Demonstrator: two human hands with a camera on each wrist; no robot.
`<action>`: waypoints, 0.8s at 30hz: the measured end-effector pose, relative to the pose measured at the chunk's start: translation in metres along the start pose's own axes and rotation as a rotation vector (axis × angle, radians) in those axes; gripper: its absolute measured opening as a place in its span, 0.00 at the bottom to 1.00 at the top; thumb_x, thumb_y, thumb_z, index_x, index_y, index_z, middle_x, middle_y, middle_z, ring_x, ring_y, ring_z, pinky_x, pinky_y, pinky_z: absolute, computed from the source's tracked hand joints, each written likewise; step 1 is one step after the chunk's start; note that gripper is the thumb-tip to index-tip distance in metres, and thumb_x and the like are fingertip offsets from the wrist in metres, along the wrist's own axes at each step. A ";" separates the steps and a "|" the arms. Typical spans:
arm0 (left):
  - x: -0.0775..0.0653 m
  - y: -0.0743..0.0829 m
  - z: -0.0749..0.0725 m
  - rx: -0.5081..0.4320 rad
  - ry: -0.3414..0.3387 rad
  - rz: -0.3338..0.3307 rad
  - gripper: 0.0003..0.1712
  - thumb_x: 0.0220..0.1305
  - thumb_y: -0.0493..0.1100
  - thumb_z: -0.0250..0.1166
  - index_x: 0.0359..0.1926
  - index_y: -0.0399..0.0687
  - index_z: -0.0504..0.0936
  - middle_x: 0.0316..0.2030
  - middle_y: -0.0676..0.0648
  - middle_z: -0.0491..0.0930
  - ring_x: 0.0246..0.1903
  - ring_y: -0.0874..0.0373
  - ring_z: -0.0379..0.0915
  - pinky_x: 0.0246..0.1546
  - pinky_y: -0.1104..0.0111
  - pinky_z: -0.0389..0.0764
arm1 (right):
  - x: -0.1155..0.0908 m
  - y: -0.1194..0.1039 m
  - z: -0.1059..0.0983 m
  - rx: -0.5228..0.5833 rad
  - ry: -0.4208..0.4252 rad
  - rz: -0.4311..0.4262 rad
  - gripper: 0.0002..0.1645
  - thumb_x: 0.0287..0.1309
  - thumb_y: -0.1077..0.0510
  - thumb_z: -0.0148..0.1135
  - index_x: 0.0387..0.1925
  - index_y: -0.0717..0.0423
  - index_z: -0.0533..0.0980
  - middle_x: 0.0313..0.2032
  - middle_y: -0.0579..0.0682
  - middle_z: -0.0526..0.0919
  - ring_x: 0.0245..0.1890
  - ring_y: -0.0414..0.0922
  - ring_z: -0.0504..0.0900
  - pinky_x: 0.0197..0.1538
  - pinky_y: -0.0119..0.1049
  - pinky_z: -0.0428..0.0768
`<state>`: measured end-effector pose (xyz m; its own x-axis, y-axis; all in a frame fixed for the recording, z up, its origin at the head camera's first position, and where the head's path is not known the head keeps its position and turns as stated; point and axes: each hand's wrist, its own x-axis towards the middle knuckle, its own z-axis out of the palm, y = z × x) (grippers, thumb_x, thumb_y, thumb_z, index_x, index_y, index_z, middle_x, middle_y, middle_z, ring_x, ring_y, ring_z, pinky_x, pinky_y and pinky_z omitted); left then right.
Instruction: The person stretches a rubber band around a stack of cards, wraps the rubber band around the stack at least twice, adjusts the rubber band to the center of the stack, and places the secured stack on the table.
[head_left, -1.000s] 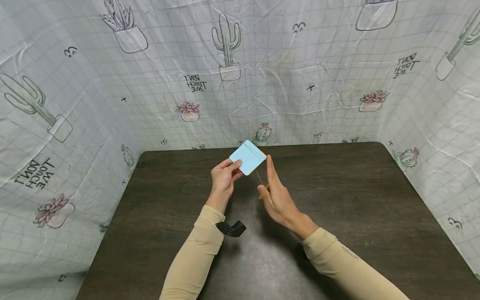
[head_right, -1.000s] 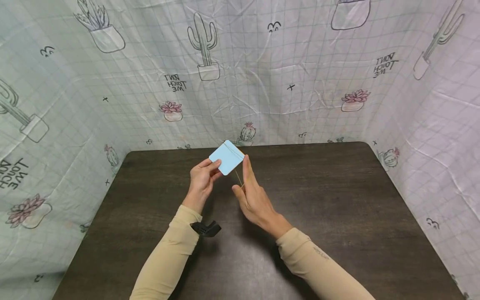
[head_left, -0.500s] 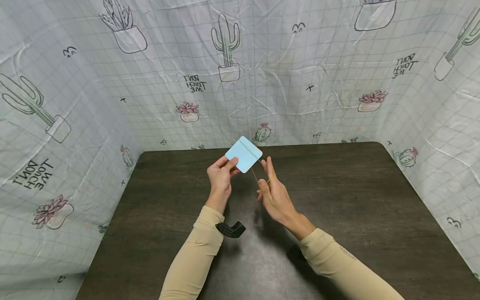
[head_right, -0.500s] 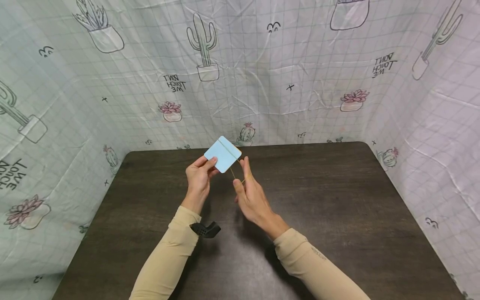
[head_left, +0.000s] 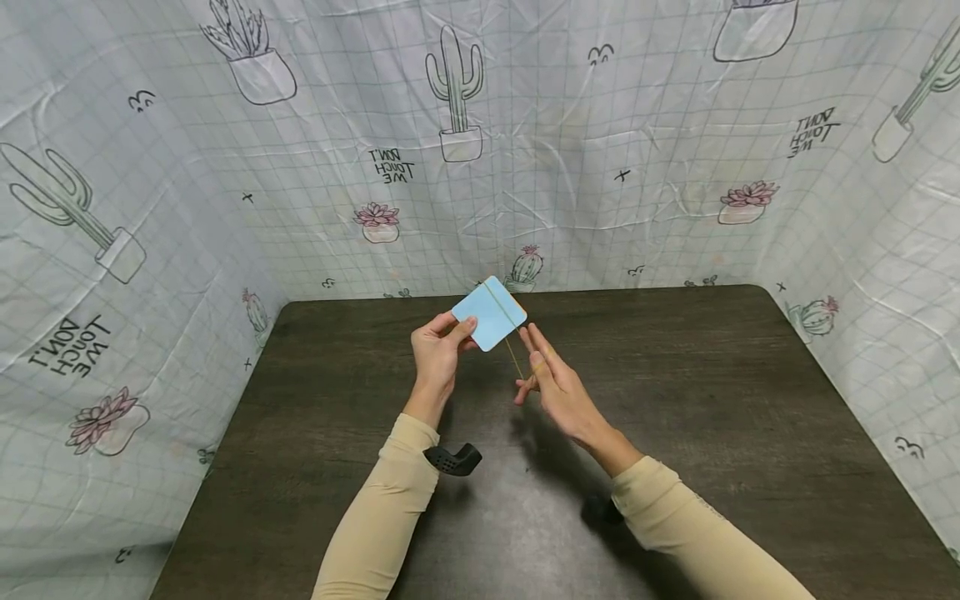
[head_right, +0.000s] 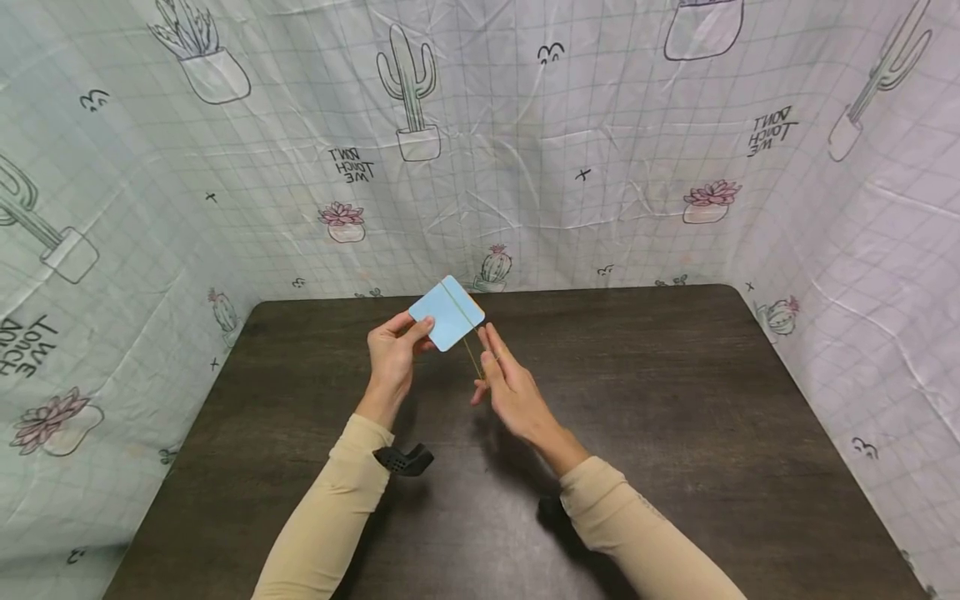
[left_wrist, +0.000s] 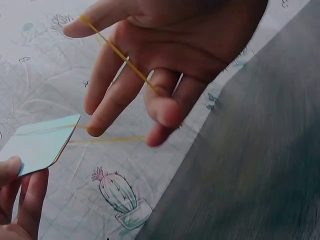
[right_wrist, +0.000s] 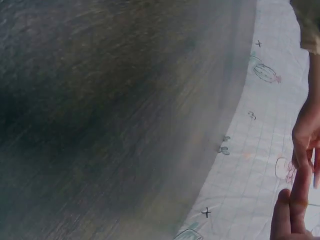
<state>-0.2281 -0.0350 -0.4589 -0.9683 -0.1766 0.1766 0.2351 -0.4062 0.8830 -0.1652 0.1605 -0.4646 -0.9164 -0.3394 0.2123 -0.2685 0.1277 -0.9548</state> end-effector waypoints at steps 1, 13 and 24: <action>0.000 0.000 -0.001 0.009 -0.014 0.009 0.13 0.58 0.22 0.69 0.45 0.17 0.82 0.29 0.47 0.83 0.23 0.59 0.81 0.23 0.70 0.85 | 0.001 0.001 -0.002 0.042 -0.018 0.018 0.33 0.83 0.47 0.31 0.81 0.47 0.40 0.78 0.49 0.50 0.29 0.56 0.84 0.60 0.54 0.78; -0.002 0.004 -0.012 0.195 -0.227 0.042 0.11 0.58 0.24 0.70 0.42 0.18 0.83 0.29 0.49 0.77 0.24 0.60 0.79 0.25 0.67 0.86 | 0.021 0.001 -0.033 0.297 -0.123 0.327 0.51 0.72 0.27 0.35 0.77 0.61 0.53 0.73 0.61 0.61 0.32 0.56 0.86 0.62 0.57 0.76; 0.000 0.003 -0.015 0.280 -0.335 0.050 0.11 0.60 0.28 0.71 0.42 0.22 0.85 0.31 0.49 0.78 0.26 0.58 0.80 0.28 0.57 0.87 | 0.035 0.000 -0.045 0.314 -0.189 0.456 0.55 0.71 0.26 0.38 0.73 0.71 0.58 0.67 0.71 0.65 0.30 0.48 0.88 0.56 0.51 0.82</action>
<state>-0.2263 -0.0498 -0.4625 -0.9410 0.1292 0.3127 0.2952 -0.1381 0.9454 -0.2107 0.1908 -0.4482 -0.8421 -0.4788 -0.2481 0.2682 0.0274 -0.9630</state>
